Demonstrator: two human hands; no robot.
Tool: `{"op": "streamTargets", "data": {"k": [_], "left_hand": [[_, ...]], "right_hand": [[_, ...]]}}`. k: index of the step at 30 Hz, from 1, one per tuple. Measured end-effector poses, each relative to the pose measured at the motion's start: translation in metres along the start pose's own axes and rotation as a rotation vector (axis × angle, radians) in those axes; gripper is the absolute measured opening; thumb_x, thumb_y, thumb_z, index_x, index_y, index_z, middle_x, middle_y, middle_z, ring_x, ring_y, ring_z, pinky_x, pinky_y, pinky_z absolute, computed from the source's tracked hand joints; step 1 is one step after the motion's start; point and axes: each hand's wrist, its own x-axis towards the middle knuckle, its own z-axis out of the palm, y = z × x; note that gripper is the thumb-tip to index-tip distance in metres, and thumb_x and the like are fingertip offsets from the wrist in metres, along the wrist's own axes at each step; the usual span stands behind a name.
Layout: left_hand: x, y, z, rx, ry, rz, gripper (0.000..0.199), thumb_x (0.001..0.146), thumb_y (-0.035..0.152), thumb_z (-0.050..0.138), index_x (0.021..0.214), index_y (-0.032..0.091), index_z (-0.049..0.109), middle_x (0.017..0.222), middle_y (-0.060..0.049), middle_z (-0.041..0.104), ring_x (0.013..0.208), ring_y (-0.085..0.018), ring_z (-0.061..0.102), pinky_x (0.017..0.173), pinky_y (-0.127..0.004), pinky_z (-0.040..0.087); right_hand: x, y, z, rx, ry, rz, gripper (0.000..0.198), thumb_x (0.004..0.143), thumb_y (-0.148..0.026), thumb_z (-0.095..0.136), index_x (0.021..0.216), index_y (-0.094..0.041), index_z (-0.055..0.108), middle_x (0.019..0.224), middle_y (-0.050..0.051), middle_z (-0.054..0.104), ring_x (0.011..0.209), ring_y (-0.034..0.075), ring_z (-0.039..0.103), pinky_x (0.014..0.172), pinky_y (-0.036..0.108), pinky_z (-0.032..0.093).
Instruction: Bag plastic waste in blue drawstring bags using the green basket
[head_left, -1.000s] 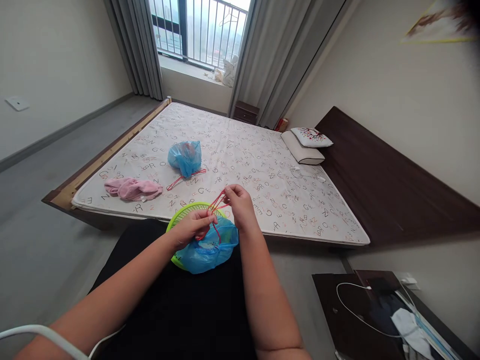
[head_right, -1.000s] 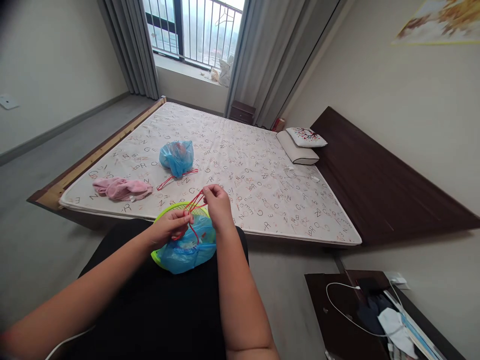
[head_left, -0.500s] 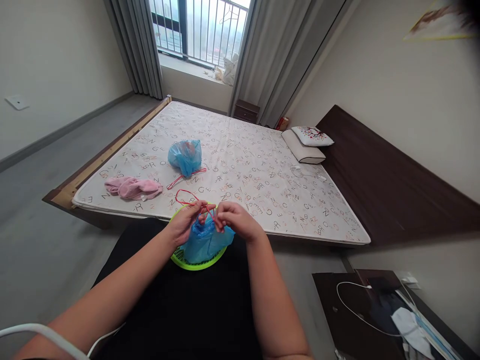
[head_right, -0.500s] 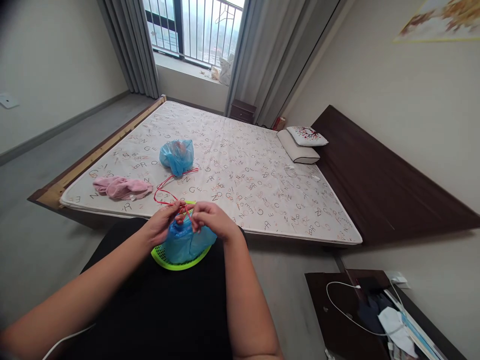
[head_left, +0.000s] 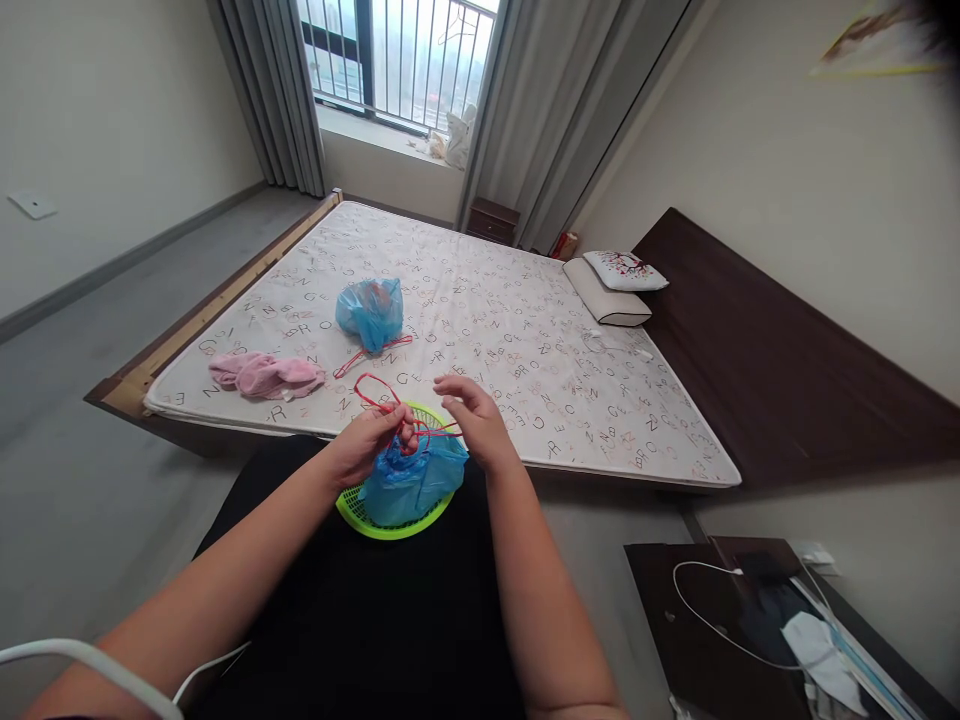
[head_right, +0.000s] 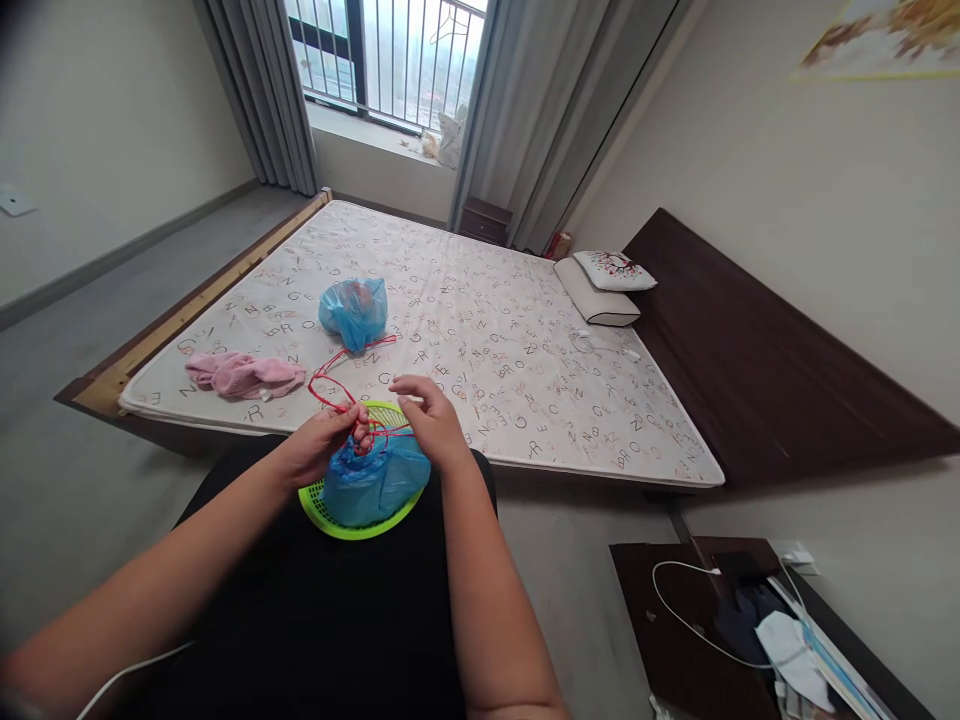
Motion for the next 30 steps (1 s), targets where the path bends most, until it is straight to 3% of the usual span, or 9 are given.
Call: {"op": "streamTargets", "data": {"k": [4, 6, 12, 16, 19, 23, 27, 30], "left_hand": [[0.003, 0.001, -0.01, 0.224, -0.071, 0.045, 0.03, 0.086, 0.044, 0.079, 0.083, 0.015, 0.072, 0.071, -0.005, 0.069, 0.069, -0.016, 0.067, 0.067, -0.026, 0.055], [0.004, 0.003, -0.016, 0.361, -0.052, 0.088, 0.032, 0.086, 0.047, 0.079, 0.084, 0.015, 0.075, 0.077, -0.008, 0.073, 0.074, -0.017, 0.069, 0.073, -0.027, 0.056], [0.002, 0.006, -0.011, 0.798, 0.17, 0.371, 0.031, 0.087, 0.051, 0.074, 0.089, 0.021, 0.082, 0.093, -0.01, 0.079, 0.094, -0.027, 0.072, 0.09, -0.037, 0.057], [-0.003, 0.001, -0.004, 1.114, 0.117, 0.622, 0.022, 0.095, 0.038, 0.065, 0.1, 0.025, 0.083, 0.102, -0.008, 0.08, 0.099, -0.025, 0.073, 0.092, -0.035, 0.056], [-0.004, -0.005, -0.005, 1.24, 0.094, 0.846, 0.023, 0.098, 0.029, 0.06, 0.108, 0.024, 0.081, 0.11, -0.009, 0.079, 0.105, -0.023, 0.073, 0.097, -0.038, 0.057], [-0.003, -0.009, -0.009, 1.35, 0.118, 1.086, 0.024, 0.099, 0.021, 0.06, 0.115, 0.022, 0.077, 0.114, -0.009, 0.077, 0.112, -0.023, 0.071, 0.103, -0.043, 0.058], [-0.002, -0.011, -0.011, 1.404, 0.156, 1.192, 0.028, 0.099, 0.016, 0.059, 0.123, 0.021, 0.073, 0.12, -0.011, 0.076, 0.12, -0.024, 0.068, 0.104, -0.045, 0.059], [-0.002, -0.015, -0.011, 1.415, 0.165, 1.201, 0.031, 0.099, 0.014, 0.059, 0.127, 0.021, 0.071, 0.123, -0.011, 0.075, 0.122, -0.025, 0.068, 0.105, -0.046, 0.059]], "right_hand": [[-0.003, 0.007, 0.007, 0.126, -0.307, 0.235, 0.025, 0.087, -0.037, 0.073, 0.108, -0.024, 0.072, 0.101, 0.003, 0.075, 0.091, 0.017, 0.07, 0.085, 0.032, 0.055], [-0.005, 0.009, 0.009, 0.099, -0.351, 0.278, 0.025, 0.086, -0.039, 0.075, 0.104, -0.022, 0.072, 0.092, 0.002, 0.074, 0.082, 0.015, 0.069, 0.074, 0.028, 0.054], [-0.003, 0.014, 0.009, 0.062, -0.208, 0.38, 0.028, 0.086, -0.04, 0.071, 0.106, -0.021, 0.067, 0.065, -0.007, 0.062, 0.049, 0.009, 0.055, 0.049, 0.021, 0.042], [-0.002, 0.017, 0.012, 0.113, -0.168, 0.45, 0.033, 0.089, -0.049, 0.065, 0.107, -0.021, 0.065, 0.068, -0.007, 0.063, 0.037, 0.006, 0.043, 0.039, 0.022, 0.031], [-0.002, 0.02, 0.013, 0.055, -0.147, 0.455, 0.034, 0.091, -0.051, 0.063, 0.103, -0.02, 0.068, 0.077, -0.004, 0.068, 0.041, 0.006, 0.042, 0.041, 0.023, 0.033], [-0.002, 0.024, 0.013, 0.016, -0.163, 0.417, 0.03, 0.088, -0.049, 0.068, 0.092, -0.019, 0.071, 0.082, -0.002, 0.068, 0.056, 0.007, 0.052, 0.055, 0.023, 0.043], [-0.001, 0.027, 0.014, 0.071, -0.166, 0.435, 0.027, 0.079, -0.045, 0.075, 0.084, -0.02, 0.064, 0.065, -0.006, 0.057, 0.052, 0.008, 0.047, 0.052, 0.024, 0.037], [0.002, 0.03, 0.015, 0.124, -0.005, 0.433, 0.026, 0.078, -0.043, 0.072, 0.09, -0.022, 0.063, 0.067, -0.006, 0.059, 0.048, 0.008, 0.045, 0.048, 0.024, 0.035]]}}
